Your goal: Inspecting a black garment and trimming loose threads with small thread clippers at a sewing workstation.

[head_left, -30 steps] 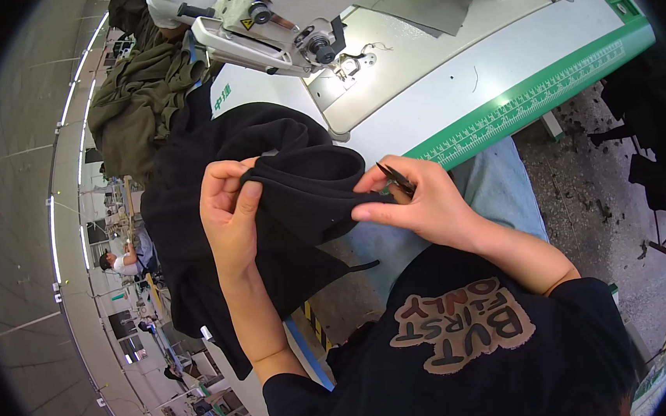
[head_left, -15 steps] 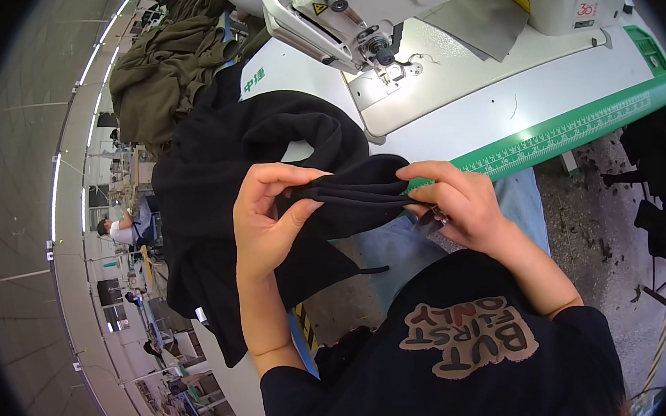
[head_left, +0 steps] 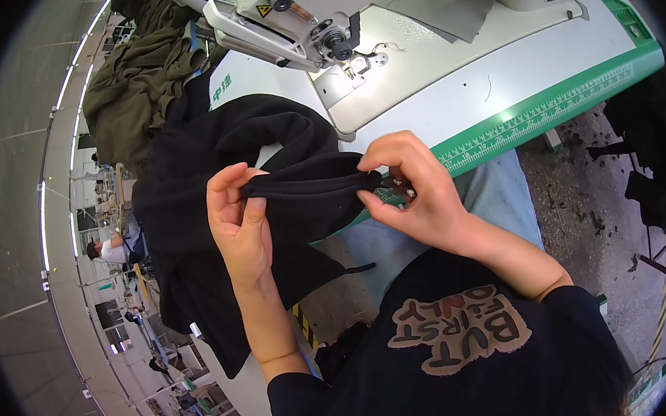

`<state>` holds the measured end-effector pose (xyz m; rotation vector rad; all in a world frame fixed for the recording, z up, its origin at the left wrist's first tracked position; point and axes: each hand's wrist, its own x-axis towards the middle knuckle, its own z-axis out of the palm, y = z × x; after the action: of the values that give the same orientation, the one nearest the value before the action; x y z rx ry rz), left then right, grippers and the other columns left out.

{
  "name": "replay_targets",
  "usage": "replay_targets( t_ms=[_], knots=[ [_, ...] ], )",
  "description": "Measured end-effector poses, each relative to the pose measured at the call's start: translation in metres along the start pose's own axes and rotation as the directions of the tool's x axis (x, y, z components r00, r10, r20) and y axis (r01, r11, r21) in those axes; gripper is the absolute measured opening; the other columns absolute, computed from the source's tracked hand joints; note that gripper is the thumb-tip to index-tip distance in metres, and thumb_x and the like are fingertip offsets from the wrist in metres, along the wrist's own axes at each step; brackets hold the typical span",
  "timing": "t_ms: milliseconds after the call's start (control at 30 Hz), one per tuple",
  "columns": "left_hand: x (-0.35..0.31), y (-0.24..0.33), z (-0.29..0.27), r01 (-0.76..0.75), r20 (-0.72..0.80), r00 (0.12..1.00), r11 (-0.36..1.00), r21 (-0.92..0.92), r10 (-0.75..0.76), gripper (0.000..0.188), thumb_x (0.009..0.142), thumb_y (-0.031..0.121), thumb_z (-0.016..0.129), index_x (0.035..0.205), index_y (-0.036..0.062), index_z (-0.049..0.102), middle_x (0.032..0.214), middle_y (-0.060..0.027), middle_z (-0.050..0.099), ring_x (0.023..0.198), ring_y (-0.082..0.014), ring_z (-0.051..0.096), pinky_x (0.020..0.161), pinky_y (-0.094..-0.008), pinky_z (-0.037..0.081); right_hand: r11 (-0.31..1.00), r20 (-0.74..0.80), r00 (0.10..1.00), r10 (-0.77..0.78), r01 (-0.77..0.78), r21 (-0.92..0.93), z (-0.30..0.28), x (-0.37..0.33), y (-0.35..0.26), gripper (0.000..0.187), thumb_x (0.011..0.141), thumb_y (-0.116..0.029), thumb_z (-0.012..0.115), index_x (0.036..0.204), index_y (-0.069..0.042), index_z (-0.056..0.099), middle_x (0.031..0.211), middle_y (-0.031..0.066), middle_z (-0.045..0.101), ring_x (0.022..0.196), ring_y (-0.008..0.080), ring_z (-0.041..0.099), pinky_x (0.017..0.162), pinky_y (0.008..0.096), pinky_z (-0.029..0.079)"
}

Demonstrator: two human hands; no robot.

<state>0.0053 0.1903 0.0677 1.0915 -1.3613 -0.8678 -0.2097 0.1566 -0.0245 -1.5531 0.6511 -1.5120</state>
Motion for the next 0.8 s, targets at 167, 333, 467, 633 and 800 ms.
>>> replay_targets(
  t_ms=[167,333,467,633,800],
  knots=[
    [-0.007,-0.010,-0.008,-0.088,-0.024,0.996,0.990,-0.107,0.086,0.041,0.089,0.001,0.066,0.126,0.0005,0.050,0.109,-0.0106,0.059,0.100,-0.0147,0.057,0.095,-0.0263,0.043,0.981,-0.001,0.989,0.148,-0.147,0.123,0.006,-0.002,-0.012,0.058,0.072,0.000,0.079,0.124,-0.007,0.056,0.102,0.0032,0.062,0.059,0.0054,0.039,0.052,0.0202,0.036],
    [-0.012,-0.010,-0.008,-0.081,-0.064,0.995,0.989,-0.122,0.074,0.040,0.089,0.002,0.066,0.126,0.0006,0.051,0.107,-0.0096,0.059,0.099,-0.0146,0.056,0.095,-0.0261,0.042,0.970,0.063,0.976,0.206,-0.212,0.116,0.011,-0.008,-0.009,0.063,0.071,-0.002,0.081,0.129,-0.008,0.057,0.102,0.0026,0.063,0.060,0.0041,0.039,0.052,0.0191,0.036],
    [-0.016,-0.012,-0.015,-0.055,-0.091,0.995,0.995,-0.082,0.048,0.037,0.089,0.002,0.067,0.124,0.0006,0.053,0.110,-0.0098,0.059,0.101,-0.0149,0.056,0.096,-0.0265,0.042,0.999,0.009,0.999,-0.051,0.051,-0.008,0.015,-0.009,-0.001,0.056,0.072,-0.002,0.082,0.124,-0.008,0.061,0.099,0.0031,0.065,0.060,0.0056,0.044,0.052,0.0197,0.037],
    [-0.016,-0.014,-0.013,-0.035,-0.192,0.980,0.997,0.068,0.047,0.033,0.090,0.001,0.065,0.121,0.0006,0.055,0.116,-0.0109,0.060,0.108,-0.0169,0.057,0.097,-0.0274,0.042,0.996,0.046,0.996,0.073,-0.075,0.056,0.010,-0.007,-0.005,0.047,0.072,-0.005,0.082,0.116,-0.007,0.066,0.095,0.0043,0.067,0.062,0.0092,0.049,0.052,0.0222,0.039],
    [-0.011,-0.016,-0.001,-0.076,-0.050,0.995,0.969,0.235,0.090,0.027,0.088,-0.003,0.063,0.114,0.0005,0.056,0.121,-0.0126,0.059,0.113,-0.0229,0.058,0.101,-0.0321,0.042,0.998,0.082,0.996,0.023,-0.018,-0.068,-0.005,-0.007,0.005,0.039,0.075,-0.009,0.082,0.111,-0.006,0.068,0.090,0.0032,0.065,0.058,0.0095,0.047,0.052,0.0226,0.038]
  ],
)
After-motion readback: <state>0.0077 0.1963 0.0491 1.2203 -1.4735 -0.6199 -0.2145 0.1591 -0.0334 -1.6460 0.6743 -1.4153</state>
